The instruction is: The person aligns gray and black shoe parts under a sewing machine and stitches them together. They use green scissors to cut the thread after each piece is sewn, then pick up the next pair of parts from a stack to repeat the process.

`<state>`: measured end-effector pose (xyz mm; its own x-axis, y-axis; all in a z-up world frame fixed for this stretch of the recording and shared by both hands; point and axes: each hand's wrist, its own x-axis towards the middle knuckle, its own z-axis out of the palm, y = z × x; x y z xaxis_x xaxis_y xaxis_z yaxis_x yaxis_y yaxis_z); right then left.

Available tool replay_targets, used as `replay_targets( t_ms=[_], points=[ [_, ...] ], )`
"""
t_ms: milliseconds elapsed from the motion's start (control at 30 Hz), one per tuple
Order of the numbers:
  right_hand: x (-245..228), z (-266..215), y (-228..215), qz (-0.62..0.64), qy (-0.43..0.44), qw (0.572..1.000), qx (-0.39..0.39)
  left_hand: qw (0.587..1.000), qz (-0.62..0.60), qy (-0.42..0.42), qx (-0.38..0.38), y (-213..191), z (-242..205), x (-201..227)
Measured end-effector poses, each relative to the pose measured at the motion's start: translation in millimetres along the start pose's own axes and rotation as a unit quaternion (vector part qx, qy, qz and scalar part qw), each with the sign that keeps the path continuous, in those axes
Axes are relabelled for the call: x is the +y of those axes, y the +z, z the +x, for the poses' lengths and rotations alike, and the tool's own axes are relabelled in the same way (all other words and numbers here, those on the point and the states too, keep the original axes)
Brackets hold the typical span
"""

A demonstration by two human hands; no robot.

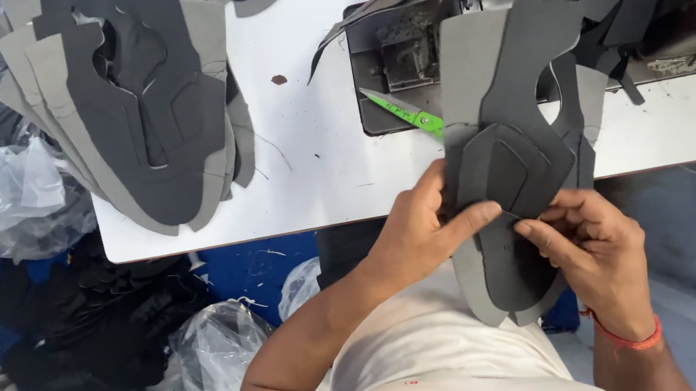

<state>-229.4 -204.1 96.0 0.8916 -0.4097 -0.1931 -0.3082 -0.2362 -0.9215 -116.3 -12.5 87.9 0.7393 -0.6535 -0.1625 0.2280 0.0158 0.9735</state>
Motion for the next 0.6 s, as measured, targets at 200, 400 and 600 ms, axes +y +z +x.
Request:
replay_targets(
  t_ms=[200,400,600],
  points=[
    [17,0,-3,0.033,0.023,0.999,0.001,0.999,-0.03,0.008,0.03,0,3,-5],
    [6,3,-1,0.043,0.001,0.998,-0.038,0.996,0.019,0.047,0.08,-9,9,-1],
    [20,7,2,0.065,-0.021,0.997,-0.044,0.992,0.014,0.078,0.095,-19,16,0]
  ],
)
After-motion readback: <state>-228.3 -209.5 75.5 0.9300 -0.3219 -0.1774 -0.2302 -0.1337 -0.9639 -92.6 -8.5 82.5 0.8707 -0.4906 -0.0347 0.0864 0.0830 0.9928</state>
